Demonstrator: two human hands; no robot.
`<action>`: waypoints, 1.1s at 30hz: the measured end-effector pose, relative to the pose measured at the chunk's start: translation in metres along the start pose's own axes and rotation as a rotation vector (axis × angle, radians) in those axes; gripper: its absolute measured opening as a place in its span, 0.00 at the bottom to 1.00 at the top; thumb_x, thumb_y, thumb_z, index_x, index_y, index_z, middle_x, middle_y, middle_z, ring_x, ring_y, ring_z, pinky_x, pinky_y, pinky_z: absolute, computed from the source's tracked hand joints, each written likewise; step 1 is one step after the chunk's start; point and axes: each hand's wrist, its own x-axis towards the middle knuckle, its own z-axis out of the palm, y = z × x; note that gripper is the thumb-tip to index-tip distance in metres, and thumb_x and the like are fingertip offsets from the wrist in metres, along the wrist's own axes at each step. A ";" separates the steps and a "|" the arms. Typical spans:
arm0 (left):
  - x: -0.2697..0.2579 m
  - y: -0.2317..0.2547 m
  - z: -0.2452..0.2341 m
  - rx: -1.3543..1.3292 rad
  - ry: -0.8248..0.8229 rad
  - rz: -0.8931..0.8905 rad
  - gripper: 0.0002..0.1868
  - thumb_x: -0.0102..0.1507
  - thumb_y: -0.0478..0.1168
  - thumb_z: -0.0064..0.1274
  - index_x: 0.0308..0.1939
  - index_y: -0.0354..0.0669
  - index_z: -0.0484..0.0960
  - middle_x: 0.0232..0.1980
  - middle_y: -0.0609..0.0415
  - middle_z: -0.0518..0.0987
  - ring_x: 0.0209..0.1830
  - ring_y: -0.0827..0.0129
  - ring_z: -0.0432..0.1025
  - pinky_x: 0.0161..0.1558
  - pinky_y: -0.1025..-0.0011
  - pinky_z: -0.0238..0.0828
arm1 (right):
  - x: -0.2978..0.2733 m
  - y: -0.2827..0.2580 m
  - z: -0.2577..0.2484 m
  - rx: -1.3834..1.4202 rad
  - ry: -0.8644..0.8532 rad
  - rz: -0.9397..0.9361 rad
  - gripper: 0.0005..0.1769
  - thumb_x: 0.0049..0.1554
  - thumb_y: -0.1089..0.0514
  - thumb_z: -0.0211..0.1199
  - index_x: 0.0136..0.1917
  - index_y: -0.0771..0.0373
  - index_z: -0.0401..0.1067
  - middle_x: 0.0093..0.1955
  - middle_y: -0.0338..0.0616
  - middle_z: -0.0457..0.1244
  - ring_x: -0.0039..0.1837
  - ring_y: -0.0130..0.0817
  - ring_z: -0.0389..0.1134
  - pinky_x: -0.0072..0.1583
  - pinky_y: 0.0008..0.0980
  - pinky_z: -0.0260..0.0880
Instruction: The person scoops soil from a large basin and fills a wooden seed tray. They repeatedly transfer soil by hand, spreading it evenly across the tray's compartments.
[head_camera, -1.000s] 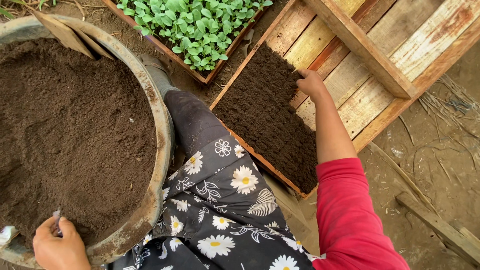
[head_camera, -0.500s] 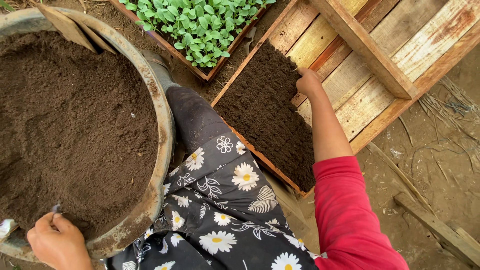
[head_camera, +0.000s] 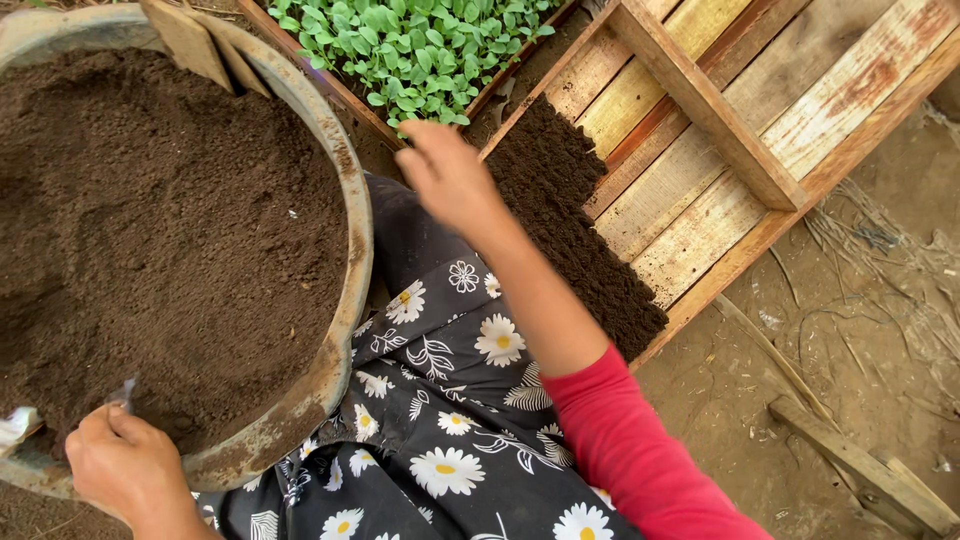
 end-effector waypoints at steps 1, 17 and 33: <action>0.001 0.002 -0.002 0.015 0.033 0.028 0.09 0.67 0.32 0.48 0.46 0.38 0.83 0.36 0.41 0.74 0.32 0.47 0.68 0.29 0.54 0.61 | -0.007 -0.018 0.010 0.060 0.030 -0.189 0.11 0.53 0.60 0.42 0.50 0.61 0.59 0.52 0.42 0.56 0.55 0.32 0.56 0.55 0.35 0.57; 0.020 0.056 -0.065 -1.196 0.151 -0.402 0.11 0.62 0.32 0.36 0.41 0.34 0.75 0.33 0.42 0.75 0.32 0.64 0.69 0.40 0.66 0.65 | -0.076 -0.087 0.183 -0.574 -0.293 -0.599 0.20 0.50 0.62 0.51 0.57 0.59 0.57 0.62 0.56 0.50 0.67 0.50 0.46 0.60 0.61 0.42; 0.004 0.064 -0.036 -1.554 -0.435 -0.366 0.18 0.64 0.44 0.38 0.22 0.41 0.73 0.14 0.55 0.67 0.15 0.76 0.57 0.21 0.76 0.58 | -0.090 -0.117 0.185 0.294 -0.391 -0.459 0.15 0.58 0.59 0.47 0.30 0.59 0.61 0.24 0.37 0.53 0.30 0.24 0.51 0.35 0.27 0.55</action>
